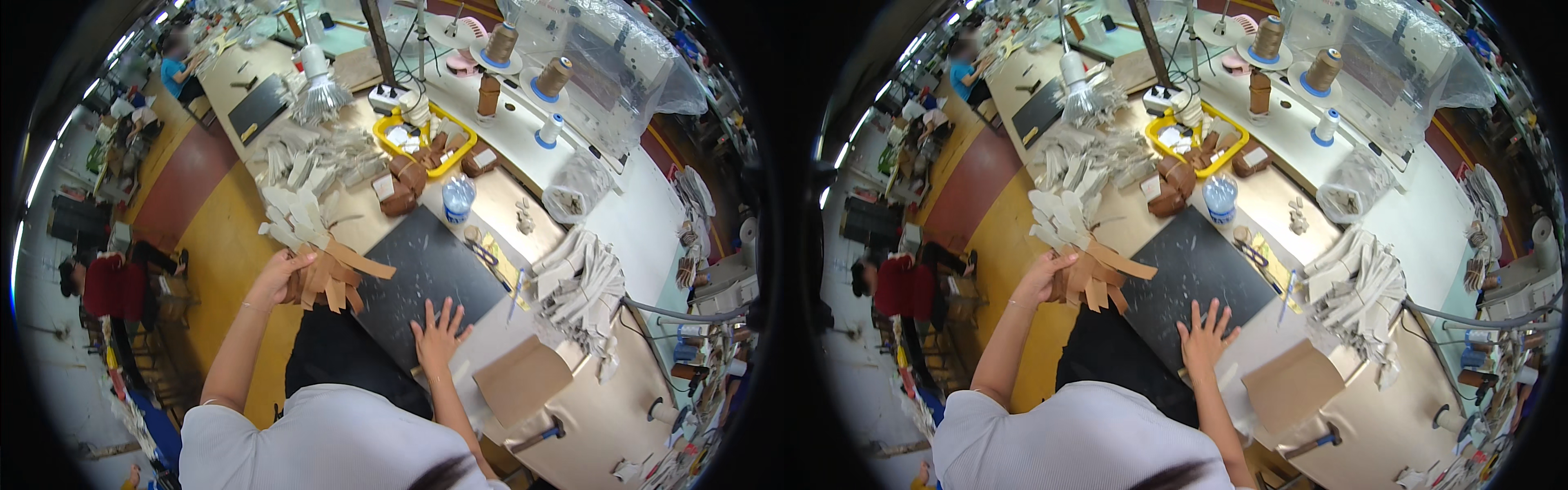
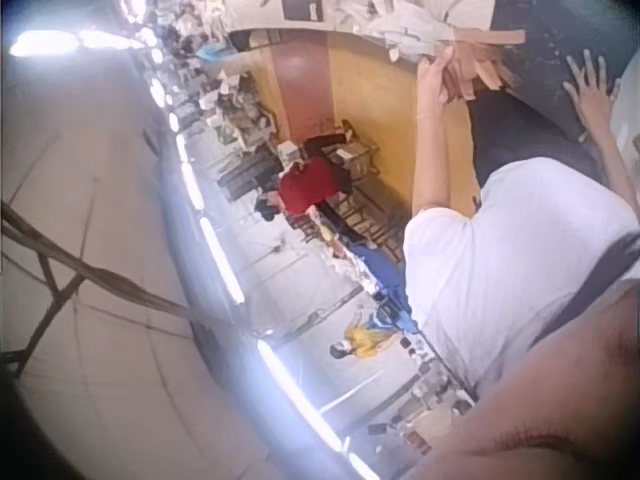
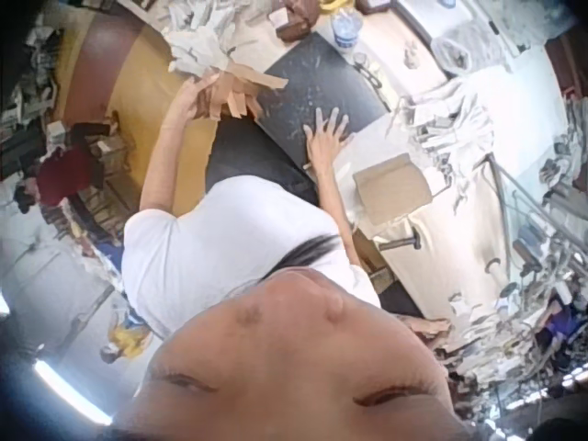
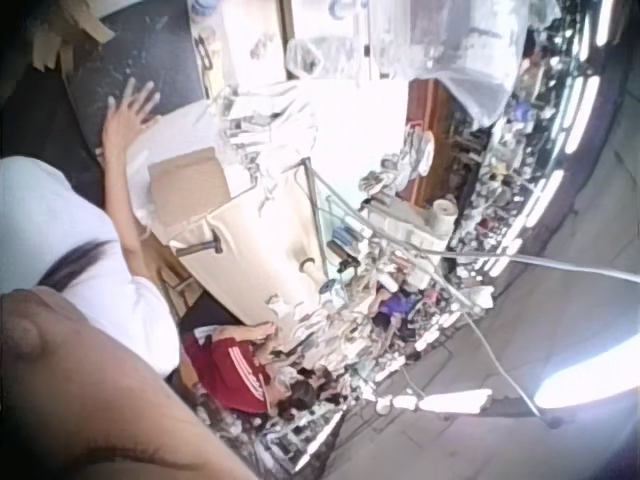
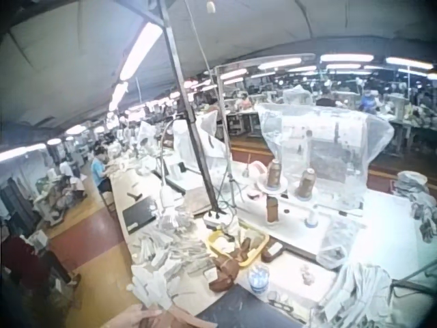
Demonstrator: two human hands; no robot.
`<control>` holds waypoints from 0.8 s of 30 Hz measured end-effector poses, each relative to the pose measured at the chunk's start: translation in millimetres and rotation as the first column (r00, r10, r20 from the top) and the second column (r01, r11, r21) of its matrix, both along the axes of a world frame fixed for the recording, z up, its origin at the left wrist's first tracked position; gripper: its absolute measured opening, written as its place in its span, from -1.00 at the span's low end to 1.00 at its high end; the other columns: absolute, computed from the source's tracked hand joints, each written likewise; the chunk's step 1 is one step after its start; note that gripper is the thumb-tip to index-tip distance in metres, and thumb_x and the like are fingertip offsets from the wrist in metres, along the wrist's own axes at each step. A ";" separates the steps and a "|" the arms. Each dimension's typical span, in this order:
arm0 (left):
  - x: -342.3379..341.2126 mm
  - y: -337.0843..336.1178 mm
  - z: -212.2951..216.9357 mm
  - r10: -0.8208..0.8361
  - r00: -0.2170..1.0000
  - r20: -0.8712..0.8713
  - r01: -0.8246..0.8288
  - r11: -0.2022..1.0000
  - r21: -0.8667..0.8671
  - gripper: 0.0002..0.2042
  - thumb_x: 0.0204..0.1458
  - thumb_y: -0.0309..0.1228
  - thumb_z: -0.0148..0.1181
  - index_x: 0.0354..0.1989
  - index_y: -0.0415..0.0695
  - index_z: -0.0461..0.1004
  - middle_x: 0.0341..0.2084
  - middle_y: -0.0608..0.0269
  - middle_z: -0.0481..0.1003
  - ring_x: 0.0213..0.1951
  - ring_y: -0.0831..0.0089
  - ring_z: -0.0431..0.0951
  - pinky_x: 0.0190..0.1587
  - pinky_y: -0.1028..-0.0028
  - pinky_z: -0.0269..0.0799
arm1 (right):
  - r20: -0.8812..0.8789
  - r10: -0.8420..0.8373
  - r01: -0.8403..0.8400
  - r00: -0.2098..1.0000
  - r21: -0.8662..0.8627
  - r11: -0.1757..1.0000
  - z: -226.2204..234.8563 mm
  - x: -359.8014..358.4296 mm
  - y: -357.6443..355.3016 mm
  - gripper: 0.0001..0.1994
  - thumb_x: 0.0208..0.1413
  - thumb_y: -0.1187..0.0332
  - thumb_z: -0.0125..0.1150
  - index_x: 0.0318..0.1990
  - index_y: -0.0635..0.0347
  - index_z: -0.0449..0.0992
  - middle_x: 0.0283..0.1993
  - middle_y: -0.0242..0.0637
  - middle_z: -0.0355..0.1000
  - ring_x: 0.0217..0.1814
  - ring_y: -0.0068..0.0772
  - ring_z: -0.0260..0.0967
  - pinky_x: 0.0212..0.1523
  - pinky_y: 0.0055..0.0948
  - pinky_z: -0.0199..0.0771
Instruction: The person gathers white fabric pieces from a coworker, moves to a workstation, and marks individual pieces with a pen. The person handles the pieces one at a time, aligns them on a black mat, and writes on them under a purple light.
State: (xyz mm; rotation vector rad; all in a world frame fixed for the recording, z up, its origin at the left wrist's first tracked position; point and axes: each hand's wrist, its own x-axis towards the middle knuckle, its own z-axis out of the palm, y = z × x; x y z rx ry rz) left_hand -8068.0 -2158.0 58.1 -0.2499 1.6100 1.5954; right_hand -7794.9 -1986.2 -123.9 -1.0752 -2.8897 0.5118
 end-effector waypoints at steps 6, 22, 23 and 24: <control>-96.0 22.8 -107.1 -0.157 0.988 0.010 0.156 0.985 0.070 -0.49 0.05 -0.46 0.38 0.10 -0.37 0.28 -0.06 0.06 0.48 -0.12 0.44 0.55 -0.11 0.44 0.53 | 0.062 -0.049 0.041 0.997 0.123 0.992 2.4 -0.2 -0.5 -0.44 0.12 -0.16 0.14 0.28 -0.35 0.40 0.53 -0.25 -0.02 0.59 0.03 -0.30 0.41 0.38 -0.54; -139.9 -5.7 -213.2 -0.205 0.978 0.028 0.180 0.911 0.371 -0.54 0.18 -0.24 0.22 0.12 -0.31 0.36 0.02 0.07 0.50 0.05 0.35 0.52 0.13 0.34 0.45 | -0.035 -0.096 0.101 0.995 0.186 0.977 2.1 -4.9 -13.5 -0.44 0.04 -0.02 0.28 0.21 -0.12 0.44 0.48 -0.21 0.09 0.56 -0.01 -0.16 0.44 0.24 -0.40; -138.5 -7.5 -220.5 -0.202 0.978 0.042 0.169 0.903 0.396 -0.56 0.18 -0.26 0.21 0.11 -0.30 0.37 0.00 0.07 0.52 0.04 0.33 0.53 0.12 0.31 0.46 | -0.045 -0.096 0.103 0.994 0.187 0.977 4.4 -2.2 -14.5 -0.44 0.04 -0.01 0.29 0.20 -0.12 0.44 0.47 -0.21 0.11 0.55 -0.02 -0.13 0.44 0.23 -0.39; -136.3 -11.6 -227.1 -0.200 0.978 0.058 0.158 0.894 0.420 -0.59 0.18 -0.28 0.20 0.11 -0.29 0.39 -0.01 0.07 0.53 0.03 0.31 0.54 0.12 0.29 0.46 | -0.062 -0.093 0.103 0.994 0.186 0.977 3.2 2.3 -17.2 -0.45 0.04 -0.01 0.29 0.20 -0.12 0.45 0.46 -0.22 0.13 0.55 -0.03 -0.11 0.44 0.21 -0.39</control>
